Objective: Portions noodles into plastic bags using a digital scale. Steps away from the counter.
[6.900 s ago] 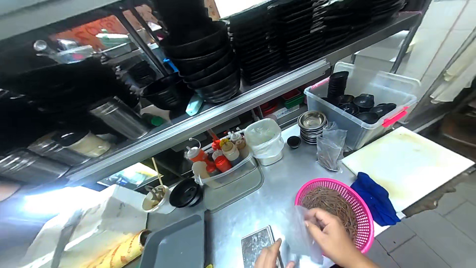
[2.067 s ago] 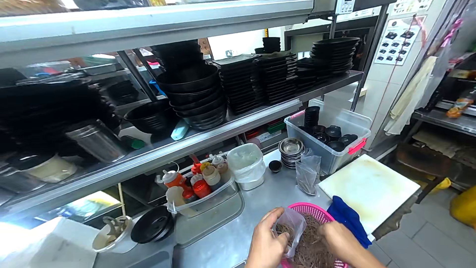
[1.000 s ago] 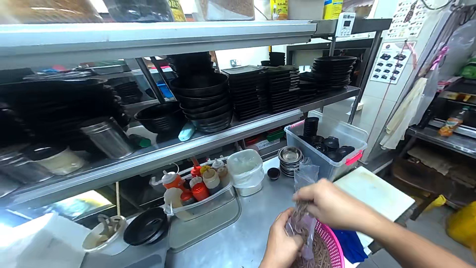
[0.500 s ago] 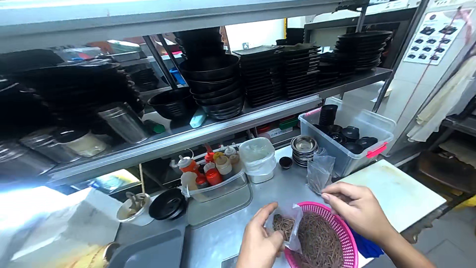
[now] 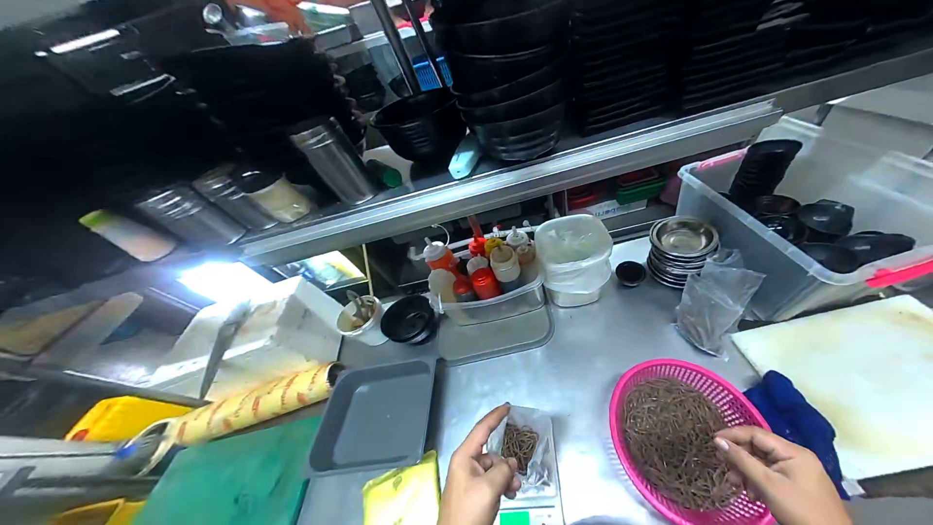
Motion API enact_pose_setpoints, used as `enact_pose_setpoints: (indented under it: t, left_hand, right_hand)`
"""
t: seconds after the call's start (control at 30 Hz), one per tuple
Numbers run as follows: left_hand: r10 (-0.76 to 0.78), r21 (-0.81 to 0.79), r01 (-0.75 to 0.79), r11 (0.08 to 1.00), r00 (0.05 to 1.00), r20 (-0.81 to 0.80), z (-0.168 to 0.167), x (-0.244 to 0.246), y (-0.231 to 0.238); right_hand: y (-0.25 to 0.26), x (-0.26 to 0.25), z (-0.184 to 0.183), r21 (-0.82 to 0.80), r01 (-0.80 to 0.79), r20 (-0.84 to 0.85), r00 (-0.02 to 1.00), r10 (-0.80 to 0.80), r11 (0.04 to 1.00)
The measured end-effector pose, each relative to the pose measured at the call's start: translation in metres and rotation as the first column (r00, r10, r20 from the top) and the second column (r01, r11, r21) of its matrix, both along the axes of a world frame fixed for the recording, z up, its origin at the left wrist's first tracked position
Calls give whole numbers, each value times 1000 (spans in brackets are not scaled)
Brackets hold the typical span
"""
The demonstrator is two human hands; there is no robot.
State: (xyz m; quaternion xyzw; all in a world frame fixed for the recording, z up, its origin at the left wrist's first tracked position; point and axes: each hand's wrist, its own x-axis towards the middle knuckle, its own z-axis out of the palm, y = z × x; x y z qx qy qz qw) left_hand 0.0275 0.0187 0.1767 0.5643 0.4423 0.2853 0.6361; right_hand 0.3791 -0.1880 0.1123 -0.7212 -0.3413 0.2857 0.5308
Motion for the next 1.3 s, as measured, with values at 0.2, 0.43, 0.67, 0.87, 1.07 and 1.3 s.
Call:
enact_pose_setpoints:
  t: [0.2,0.43,0.67,0.87,1.07,1.3]
  left_hand:
    - [118,-31,-118,993,993,-11,-12,-16,-8]
    - [19,43,-3,999,921,-389,-65,-39,-9]
    - [-14,218,154,964,844,-536,-56,-54,5]
    - [-8,274,272,922,724,-690,-48,-44,9]
    - [-32,227,338,913,616,-787,-30,-45,4]
    - [-14,251,332,909,626,-779,-17,-51,-1]
  right_hand:
    - [10,-7,-6,-41,-6,-21,1000,6,999]
    - [25,-18,-14,-93,-73,36,996,76,993]
    - [30,-23,-21,-148,-122,60,989,133,981]
    - [32,-23,-30,-175,-142,101,982,161,974]
    - [28,-23,-37,-209,-160,142,971,192,965]
    - [28,-19,-54,-534,-202,326,847,420,821]
